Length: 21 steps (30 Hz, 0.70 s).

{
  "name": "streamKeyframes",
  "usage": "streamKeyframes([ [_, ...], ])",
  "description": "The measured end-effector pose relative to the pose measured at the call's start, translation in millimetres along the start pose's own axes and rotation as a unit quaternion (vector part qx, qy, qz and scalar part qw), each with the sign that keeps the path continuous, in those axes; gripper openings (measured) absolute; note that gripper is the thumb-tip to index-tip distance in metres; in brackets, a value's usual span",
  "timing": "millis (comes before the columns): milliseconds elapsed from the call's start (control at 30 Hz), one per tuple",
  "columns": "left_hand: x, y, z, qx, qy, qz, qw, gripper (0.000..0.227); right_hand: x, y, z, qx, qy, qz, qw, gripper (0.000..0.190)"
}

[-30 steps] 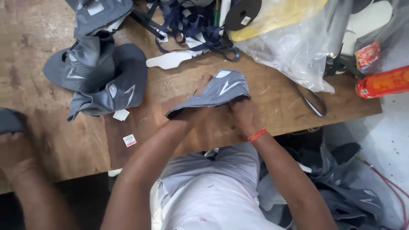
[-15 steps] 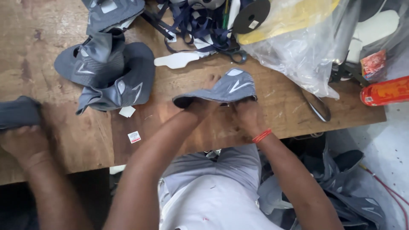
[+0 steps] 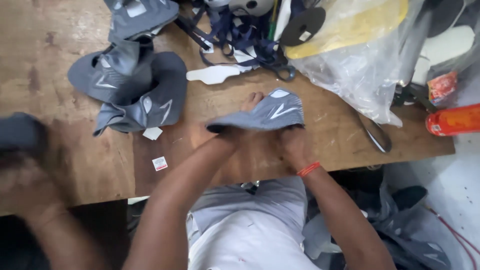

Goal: Inspecting and organizing fabric shoe upper components on an industrial workbench.

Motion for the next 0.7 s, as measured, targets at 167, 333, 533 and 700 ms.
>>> streamKeyframes([
  [167,5.5,28.8,6.8,-0.013,-0.019,-0.045,0.999,0.069,-13.2,9.7,-9.2,0.019,0.065,-0.032,0.997,0.029],
  [333,6.4,63.6,10.0,0.018,-0.049,-0.077,0.996,0.074,46.1,-5.1,-42.9,0.066,-0.057,0.057,0.995,0.057],
  [533,30.8,54.5,12.5,-0.017,-0.077,0.037,0.996,0.066,38.5,-5.8,-46.6,0.057,-0.08,-0.031,0.995,0.065],
  [700,34.4,47.4,8.8,0.021,-0.029,0.025,0.999,0.063,50.2,-15.6,-70.8,0.12,-0.08,-0.019,0.989,0.082],
])
Point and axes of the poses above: each hand's wrist, its own y-axis away from the middle knuckle, its own x-axis out of the back of the hand, z = x × y, the point moved 4 cm from there along -y, towards the middle knuckle, and after that the axes turned 3 degrees about z, right-handed, at the moved point
